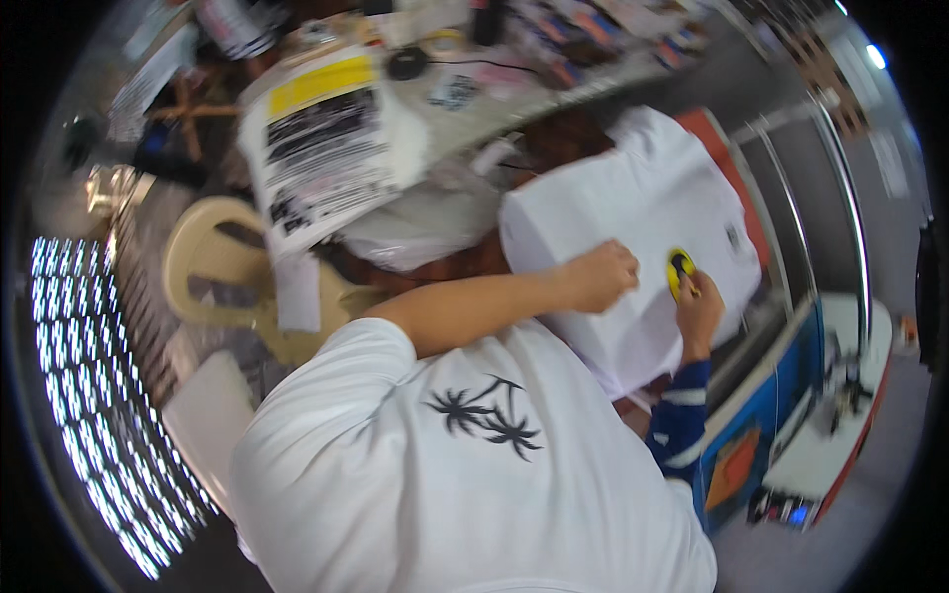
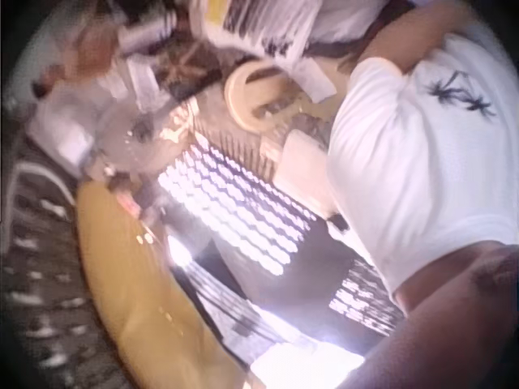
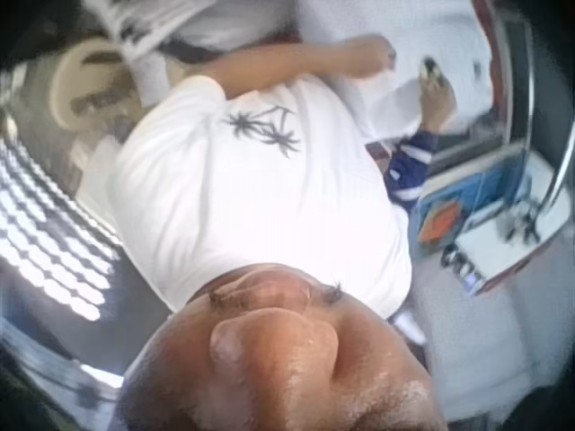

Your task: The person places white t-shirts onto a heat press machine, aligns them, and operates the press to apply a Batman logo. They then remove the shirts, inspect the printed logos, and repeat the process with additional shirts.

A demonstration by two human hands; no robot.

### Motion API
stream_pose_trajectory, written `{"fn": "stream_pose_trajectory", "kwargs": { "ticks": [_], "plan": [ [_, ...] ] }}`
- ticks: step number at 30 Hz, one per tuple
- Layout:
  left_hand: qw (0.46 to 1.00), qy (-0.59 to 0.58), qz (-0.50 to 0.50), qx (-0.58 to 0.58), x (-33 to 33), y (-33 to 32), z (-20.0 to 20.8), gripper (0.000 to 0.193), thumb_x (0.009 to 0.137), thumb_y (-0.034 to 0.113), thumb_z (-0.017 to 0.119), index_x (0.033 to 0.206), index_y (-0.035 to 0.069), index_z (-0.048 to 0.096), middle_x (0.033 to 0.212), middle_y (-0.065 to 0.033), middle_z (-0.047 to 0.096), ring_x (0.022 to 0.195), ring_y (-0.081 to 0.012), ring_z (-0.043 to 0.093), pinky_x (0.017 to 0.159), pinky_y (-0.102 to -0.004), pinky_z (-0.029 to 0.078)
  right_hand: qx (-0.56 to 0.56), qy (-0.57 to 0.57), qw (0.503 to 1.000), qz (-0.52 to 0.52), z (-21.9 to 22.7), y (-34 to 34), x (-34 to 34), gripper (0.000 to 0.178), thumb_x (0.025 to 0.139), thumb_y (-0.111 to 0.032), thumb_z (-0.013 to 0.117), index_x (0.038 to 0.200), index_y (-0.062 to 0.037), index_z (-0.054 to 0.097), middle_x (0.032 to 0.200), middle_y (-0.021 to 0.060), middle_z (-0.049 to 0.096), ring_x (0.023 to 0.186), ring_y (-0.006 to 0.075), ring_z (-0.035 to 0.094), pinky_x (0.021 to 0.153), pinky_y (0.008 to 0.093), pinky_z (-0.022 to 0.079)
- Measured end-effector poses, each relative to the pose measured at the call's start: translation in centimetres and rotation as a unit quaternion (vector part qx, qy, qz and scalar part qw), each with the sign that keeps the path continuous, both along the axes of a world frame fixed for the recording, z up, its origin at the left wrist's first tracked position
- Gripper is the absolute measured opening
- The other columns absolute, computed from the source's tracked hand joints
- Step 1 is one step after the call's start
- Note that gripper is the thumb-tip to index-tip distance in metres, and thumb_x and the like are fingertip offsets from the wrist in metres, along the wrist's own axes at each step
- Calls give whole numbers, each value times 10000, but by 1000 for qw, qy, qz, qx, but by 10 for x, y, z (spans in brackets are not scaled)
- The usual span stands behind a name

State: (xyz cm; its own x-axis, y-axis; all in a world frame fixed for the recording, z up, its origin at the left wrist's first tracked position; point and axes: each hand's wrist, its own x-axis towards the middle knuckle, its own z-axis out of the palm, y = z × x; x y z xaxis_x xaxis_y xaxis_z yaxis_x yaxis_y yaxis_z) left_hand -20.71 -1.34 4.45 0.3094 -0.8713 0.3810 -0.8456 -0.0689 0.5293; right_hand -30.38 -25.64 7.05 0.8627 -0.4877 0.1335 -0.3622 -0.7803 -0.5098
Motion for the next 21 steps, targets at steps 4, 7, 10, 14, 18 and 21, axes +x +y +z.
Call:
{"fn": "stream_pose_trajectory", "kwargs": {
  "ticks": [4, 7, 10, 14, 18, 21],
  "plan": [
    [996, -49, 67, 27, 6, -17, -17, 361, 875, 145, 631, 1229, 72, 640, 1357, -165, 564, 1329, -371, 467, 1126, -620, 298, -34, -99, 994, 30, -22, 1, -4, 223, 811, -113, 695, 1005, -5, 715, 967, 182, 716, 910, 364, 680, 839, 443, 530],
    [995, -38, 54, 79, 4, -11, -15, 371, 896, 183, 643, 1256, 98, 617, 1388, -123, 547, 1383, -347, 427, 1161, -638, 233, -106, -73, 990, 62, -13, 19, -5, 230, 788, -111, 711, 1000, -20, 704, 961, 176, 699, 954, 376, 650, 838, 467, 524],
    [994, -35, 47, 93, 6, -13, -17, 376, 890, 185, 651, 1255, 100, 615, 1402, -109, 537, 1399, -329, 415, 1169, -638, 217, -177, -71, 974, 125, -7, 32, 11, 309, 792, -80, 707, 1098, -35, 696, 954, 170, 697, 947, 365, 657, 850, 435, 526],
    [992, -34, 43, 117, 5, -15, -10, 396, 884, 173, 655, 1272, 105, 611, 1416, -109, 526, 1405, -337, 405, 1168, -645, 208, -219, -23, 963, 157, -14, 33, 33, 344, 822, -85, 666, 1163, -38, 668, 918, 160, 694, 927, 358, 656, 841, 441, 524],
    [994, -64, 55, 70, 7, -20, -12, 421, 903, 210, 645, 1312, 123, 600, 1456, -114, 500, 1414, -362, 389, 1173, -656, 182, -114, -7, 990, 81, -16, 31, 39, 366, 849, -83, 641, 1210, -23, 653, 926, 160, 721, 888, 348, 687, 822, 419, 545],
    [994, -96, 33, 39, 9, -26, -17, 416, 901, 255, 650, 1297, 129, 621, 1460, -109, 501, 1397, -375, 404, 1168, -670, 181, 49, -36, 997, -37, -17, 24, 39, 375, 845, -113, 652, 1209, -24, 661, 969, 165, 738, 898, 311, 715, 835, 398, 561]
  ]
}}
